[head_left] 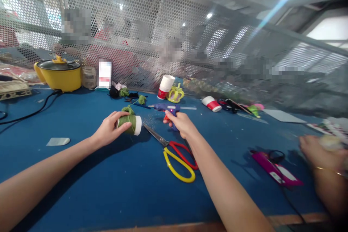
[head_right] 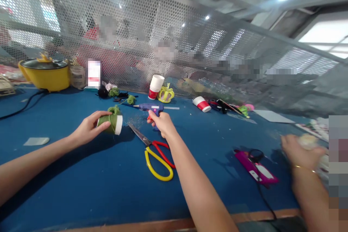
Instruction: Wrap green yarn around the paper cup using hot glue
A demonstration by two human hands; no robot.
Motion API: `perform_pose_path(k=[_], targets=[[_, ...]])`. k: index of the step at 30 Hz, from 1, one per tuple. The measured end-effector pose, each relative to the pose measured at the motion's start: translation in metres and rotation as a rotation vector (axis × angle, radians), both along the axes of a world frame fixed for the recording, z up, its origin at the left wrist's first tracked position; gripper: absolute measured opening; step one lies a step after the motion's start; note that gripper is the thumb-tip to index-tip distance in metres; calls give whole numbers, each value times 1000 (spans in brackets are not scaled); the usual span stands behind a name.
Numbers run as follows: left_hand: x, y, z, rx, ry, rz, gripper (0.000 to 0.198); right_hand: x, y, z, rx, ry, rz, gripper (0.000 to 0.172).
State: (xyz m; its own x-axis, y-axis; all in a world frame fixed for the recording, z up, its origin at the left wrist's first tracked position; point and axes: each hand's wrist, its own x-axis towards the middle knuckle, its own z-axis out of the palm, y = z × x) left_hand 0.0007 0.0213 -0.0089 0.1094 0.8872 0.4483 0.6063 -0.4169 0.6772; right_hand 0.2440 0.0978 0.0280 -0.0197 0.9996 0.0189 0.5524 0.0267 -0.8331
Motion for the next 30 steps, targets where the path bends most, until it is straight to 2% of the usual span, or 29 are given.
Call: perform_pose_path(k=[3,6,9,11,12,13,16,20,22,24,27,30], targets=[[0,-1,1,41,16,-33,36,5,13,-17,-38,-119,-57,30],[0,-2,0,100,46,-67,36,10,17,-24,-4,-233,-107,31],[1,-3,0,135,65,-97,35,8,12,-15,101,-353,-143,28],[2,-4,0,159,78,-115,34,0,4,-4,196,-394,-78,25],[3,-5,1,176,85,-129,35,-6,-1,2,239,-396,17,27],[4,-6,1,196,94,-149,36,-13,-6,7,250,-360,138,35],[6,-10,2,276,151,-257,38,-38,-21,15,102,-151,451,54],[6,-12,1,385,320,-383,41,-60,-32,12,-201,12,665,65],[6,-13,1,438,404,-401,41,-62,-35,8,-337,106,705,63],[7,-13,1,487,453,-390,41,-61,-36,5,-397,217,706,52],[7,-14,3,507,474,-368,41,-59,-38,3,-405,374,623,35],[8,-15,5,478,452,-374,40,-60,-40,2,-358,448,524,30]])
